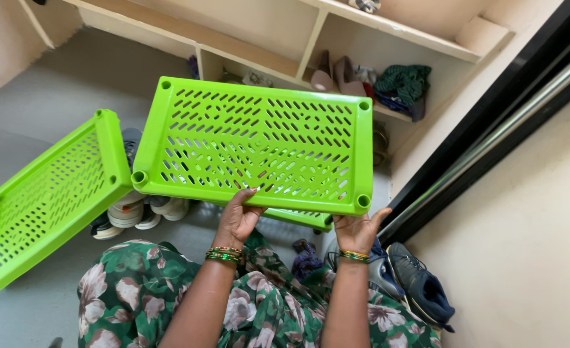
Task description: The person inserts black metal legs into a green plastic stool seat, wipes the seat with a cloth, and places a second green plastic seat on top of the legs.
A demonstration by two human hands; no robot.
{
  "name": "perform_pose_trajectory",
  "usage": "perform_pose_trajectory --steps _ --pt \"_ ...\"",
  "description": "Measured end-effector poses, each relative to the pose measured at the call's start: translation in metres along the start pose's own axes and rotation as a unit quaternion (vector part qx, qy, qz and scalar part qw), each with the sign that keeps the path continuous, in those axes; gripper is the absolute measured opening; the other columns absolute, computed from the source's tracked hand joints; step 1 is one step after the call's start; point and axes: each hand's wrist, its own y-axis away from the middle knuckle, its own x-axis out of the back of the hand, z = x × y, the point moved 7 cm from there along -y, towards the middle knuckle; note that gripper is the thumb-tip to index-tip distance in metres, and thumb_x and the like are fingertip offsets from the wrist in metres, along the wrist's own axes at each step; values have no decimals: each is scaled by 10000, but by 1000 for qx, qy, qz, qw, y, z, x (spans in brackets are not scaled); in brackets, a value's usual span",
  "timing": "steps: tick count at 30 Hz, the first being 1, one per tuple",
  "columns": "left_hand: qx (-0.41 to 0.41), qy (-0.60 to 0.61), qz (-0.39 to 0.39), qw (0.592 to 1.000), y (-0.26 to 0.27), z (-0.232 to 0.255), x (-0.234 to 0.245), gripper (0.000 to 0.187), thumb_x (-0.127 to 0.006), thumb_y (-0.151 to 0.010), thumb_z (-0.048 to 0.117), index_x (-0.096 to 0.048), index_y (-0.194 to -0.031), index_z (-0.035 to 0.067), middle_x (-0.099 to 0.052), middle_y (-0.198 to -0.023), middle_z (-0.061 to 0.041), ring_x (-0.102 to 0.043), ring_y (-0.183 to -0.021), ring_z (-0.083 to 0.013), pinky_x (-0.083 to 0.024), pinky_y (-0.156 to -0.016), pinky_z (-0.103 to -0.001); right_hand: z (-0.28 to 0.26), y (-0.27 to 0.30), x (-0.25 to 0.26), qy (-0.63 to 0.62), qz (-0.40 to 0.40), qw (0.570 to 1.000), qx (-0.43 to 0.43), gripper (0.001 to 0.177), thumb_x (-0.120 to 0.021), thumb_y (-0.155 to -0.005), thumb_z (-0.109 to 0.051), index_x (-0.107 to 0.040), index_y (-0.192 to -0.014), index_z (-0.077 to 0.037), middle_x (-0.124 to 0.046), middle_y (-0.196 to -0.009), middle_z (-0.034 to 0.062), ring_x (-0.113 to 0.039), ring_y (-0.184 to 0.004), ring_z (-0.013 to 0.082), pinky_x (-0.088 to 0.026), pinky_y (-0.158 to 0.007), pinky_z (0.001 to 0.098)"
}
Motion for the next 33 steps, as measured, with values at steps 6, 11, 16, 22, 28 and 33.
perform_pose_trajectory --steps 6,11,16,22,28,33 --pt "0 -19 -8 1000 -5 -15 -3 352 -693 -813 6 -644 -1159 -31 -714 -1169 -139 -680 -1100 -288 -561 -935 -460 48 -18 130 434 112 885 -129 362 -633 -1008 -387 -733 -1000 -39 -705 -861 89 -641 -768 257 -493 -726 403" --pt "26 -32 12 999 -23 -38 13 302 -735 -858 22 -633 -1133 -52 -702 -1124 -145 -681 -1066 -280 -561 -949 -457 135 -1 159 853 -169 487 -83 344 -628 -845 -455 -783 -1083 -261 -793 -1130 94 -742 -1057 334 -566 -970 427" --pt "43 -71 12 996 -24 -56 15 337 -749 -861 27 -626 -1170 -28 -695 -1124 -131 -668 -1038 -263 -551 -922 -455 159 45 205 908 -178 201 -321 475 -711 -826 -461 -692 -1293 -375 -415 -1534 174 -370 -1384 456 -301 -1122 540" --pt "70 -60 9 996 -16 -70 -4 362 -723 -844 25 -635 -1191 -26 -706 -1167 -145 -676 -1093 -274 -553 -970 -471 141 46 211 891 -102 254 -361 594 -791 -686 -423 -696 -1227 -196 -578 -1351 188 -547 -1236 390 -441 -1029 470" --pt "78 -35 5 996 -23 -83 11 364 -711 -860 25 -610 -1203 -41 -699 -1187 -156 -663 -1124 -295 -543 -990 -492 106 16 211 822 89 514 -229 737 -872 -547 -385 -700 -1161 -17 -741 -1168 203 -724 -1088 325 -581 -936 402" --pt "70 -32 9 997 -31 -80 22 364 -713 -864 13 -597 -1204 -46 -685 -1190 -151 -660 -1110 -291 -544 -973 -491 70 -24 202 829 114 517 -181 604 -784 -667 -337 -690 -1178 -28 -743 -1097 246 -725 -1001 358 -570 -900 421"
